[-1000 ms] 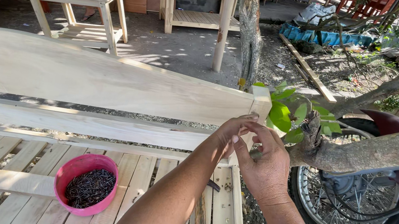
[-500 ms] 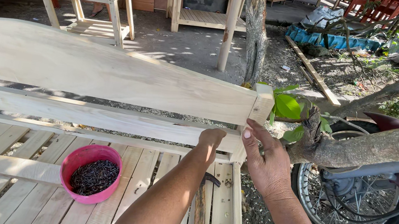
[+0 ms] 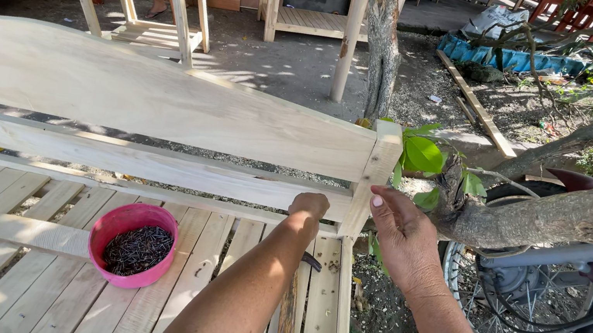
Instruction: The person hammers nails into the slats of an unfinished wooden bench, taking nails one at a time from a pink bowl and driving them in with a claw hammer. They briefly pull leaves off a small tree branch beside the bench, then resume hammering nails along the slats.
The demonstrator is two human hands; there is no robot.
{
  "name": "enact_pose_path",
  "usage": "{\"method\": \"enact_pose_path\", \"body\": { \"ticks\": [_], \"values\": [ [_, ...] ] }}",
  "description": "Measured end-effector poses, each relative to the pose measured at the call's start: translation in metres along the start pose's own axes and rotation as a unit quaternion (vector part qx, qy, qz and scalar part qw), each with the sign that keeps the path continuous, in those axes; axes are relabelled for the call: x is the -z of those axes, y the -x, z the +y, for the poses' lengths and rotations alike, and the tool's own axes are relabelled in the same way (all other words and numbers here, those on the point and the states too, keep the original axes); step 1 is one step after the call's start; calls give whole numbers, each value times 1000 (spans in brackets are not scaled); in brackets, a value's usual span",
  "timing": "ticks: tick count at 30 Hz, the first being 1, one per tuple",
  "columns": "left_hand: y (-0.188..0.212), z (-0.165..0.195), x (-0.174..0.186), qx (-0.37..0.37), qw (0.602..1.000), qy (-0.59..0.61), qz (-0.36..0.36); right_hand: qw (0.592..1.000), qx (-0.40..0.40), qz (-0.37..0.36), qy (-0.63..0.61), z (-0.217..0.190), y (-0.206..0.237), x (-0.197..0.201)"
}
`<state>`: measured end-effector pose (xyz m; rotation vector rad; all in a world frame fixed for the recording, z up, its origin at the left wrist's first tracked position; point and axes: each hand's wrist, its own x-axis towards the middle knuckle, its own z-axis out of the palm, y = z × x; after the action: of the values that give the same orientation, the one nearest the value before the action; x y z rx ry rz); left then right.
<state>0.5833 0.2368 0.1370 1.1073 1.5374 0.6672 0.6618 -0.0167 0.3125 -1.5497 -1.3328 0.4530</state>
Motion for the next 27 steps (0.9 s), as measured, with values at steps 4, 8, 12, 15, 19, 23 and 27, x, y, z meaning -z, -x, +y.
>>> {"method": "enact_pose_path", "body": {
  "ticks": [4, 8, 12, 15, 19, 23, 27],
  "values": [
    [0, -5, -6, 6, 1000, -25, 15, 1000, -15, -15, 0, 8, 1, 5],
    [2, -10, -6, 14, 998, -46, 35, 998, -50, -36, 14, 4, 1, 3],
    [8, -20, 17, 22, 995, -69, 65, 997, -51, -60, 22, -4, 0, -5],
    [19, -33, 56, 39, 987, -107, 110, 997, -21, -67, 29, -8, 2, -13],
    [34, -59, 129, 75, 964, -150, 205, 996, -34, -77, 19, -11, 4, -24],
    [32, -92, 202, 16, 940, -196, 280, 993, -44, -88, 64, -16, 2, -39],
    [2, -127, 236, 2, 927, -164, 337, 991, -58, -104, 60, -23, 3, -62]
  ]
}}
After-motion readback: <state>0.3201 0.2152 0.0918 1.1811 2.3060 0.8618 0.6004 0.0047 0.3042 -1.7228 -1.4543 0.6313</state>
